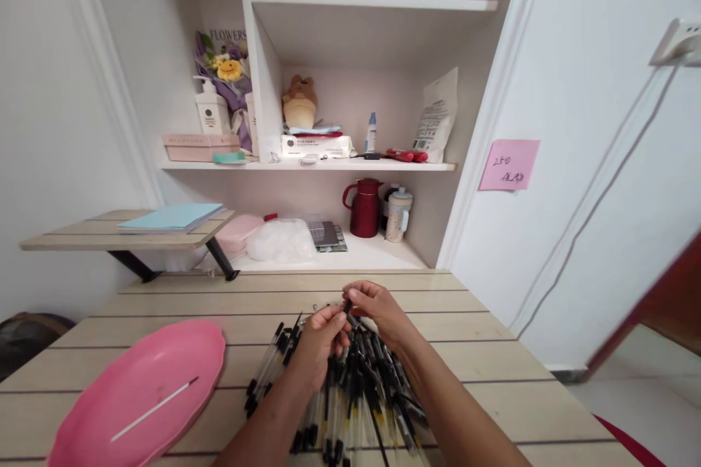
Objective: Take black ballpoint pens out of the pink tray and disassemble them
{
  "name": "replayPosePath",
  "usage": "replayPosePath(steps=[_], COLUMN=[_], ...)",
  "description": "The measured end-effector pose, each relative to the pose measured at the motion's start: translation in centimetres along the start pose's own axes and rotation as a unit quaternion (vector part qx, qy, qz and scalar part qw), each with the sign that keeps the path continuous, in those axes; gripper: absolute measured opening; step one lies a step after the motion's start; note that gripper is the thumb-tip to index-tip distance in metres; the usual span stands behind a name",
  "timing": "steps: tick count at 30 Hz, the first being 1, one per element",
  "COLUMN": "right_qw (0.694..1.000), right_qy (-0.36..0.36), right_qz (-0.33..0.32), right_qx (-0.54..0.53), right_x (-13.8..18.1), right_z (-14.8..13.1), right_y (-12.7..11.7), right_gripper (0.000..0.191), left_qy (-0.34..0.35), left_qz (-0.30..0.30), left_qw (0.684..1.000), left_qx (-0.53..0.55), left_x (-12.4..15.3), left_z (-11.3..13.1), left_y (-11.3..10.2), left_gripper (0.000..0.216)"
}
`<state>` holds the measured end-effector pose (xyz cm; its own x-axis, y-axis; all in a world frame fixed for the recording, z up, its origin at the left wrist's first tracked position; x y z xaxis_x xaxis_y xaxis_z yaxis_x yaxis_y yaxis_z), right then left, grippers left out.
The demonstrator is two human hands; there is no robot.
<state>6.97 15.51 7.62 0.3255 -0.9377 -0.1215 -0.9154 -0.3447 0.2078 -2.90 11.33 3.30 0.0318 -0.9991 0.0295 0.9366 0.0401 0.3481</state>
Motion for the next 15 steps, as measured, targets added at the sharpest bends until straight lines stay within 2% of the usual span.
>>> replayPosePath(steps=[3, 9, 15], right_qw=[1.0, 0.998, 0.995], right_qy=[0.002, -0.008, -0.026], right_qz=[-0.013, 0.059, 0.047], right_qx=[-0.016, 0.031, 0.08], right_x=[0.1, -0.1, -0.2], right_z=[-0.1, 0.4, 0.0], right_y=[0.3, -0.9, -0.7], right_gripper=[0.034, 0.029, 0.028], left_qy=[-0.001, 0.009, 0.03], left_qz=[-0.005, 0.013, 0.047], left_qw=[1.0, 1.0, 0.998], left_qx=[0.002, -0.012, -0.029], left_x=[0.1, 0.1, -0.1], left_z=[0.0, 0.0, 0.7], left_y=[0.1, -0.3, -1.0], left_gripper=[0.03, 0.031, 0.031])
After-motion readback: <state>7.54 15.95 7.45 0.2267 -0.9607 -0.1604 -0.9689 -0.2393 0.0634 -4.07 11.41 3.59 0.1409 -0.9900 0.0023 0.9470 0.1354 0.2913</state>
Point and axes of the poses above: each hand's wrist, its own x-axis away from the middle knuckle, its own y-axis out of the palm, z = x × y, the point moved 8 cm from there along -x, towards the middle knuckle, and after that the axes turned 1 degree about z, right-handed, at the moved point
